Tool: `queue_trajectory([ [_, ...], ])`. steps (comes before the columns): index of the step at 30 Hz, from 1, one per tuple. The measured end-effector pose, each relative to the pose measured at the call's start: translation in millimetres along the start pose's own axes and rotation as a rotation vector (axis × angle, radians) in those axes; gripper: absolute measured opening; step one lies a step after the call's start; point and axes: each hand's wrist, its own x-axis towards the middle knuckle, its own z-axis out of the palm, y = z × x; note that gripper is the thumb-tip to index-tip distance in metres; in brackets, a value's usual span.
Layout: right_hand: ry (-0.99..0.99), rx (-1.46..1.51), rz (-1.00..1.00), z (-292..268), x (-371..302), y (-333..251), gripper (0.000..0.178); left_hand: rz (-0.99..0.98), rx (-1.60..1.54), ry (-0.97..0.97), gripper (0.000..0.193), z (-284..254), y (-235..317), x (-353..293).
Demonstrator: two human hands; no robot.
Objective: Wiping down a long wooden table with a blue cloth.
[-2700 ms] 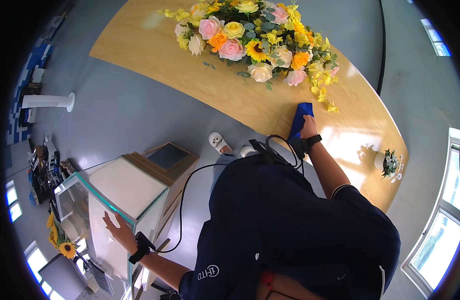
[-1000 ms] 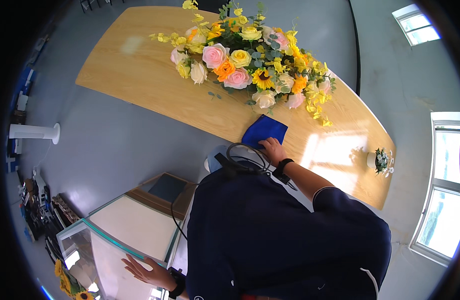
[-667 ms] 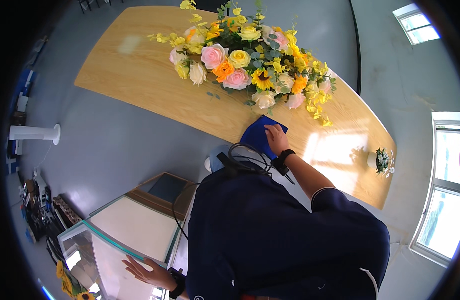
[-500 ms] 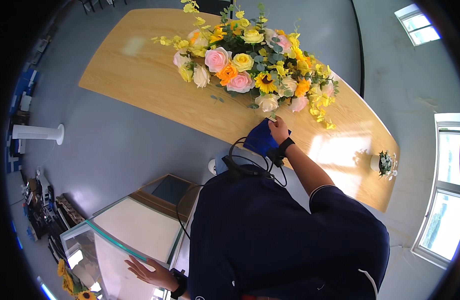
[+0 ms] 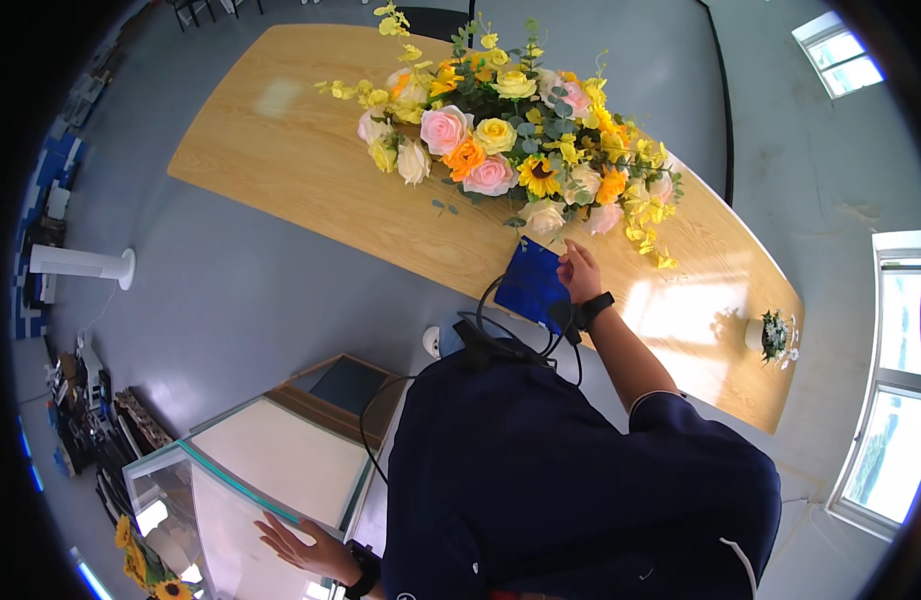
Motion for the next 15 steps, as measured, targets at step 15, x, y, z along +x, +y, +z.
queue_trajectory([
  [15,-0.404,-1.936,-0.65,6.1,-42.5,12.1,0.082,-0.04,0.002,0.048,0.051,-10.8,15.9,5.3],
])
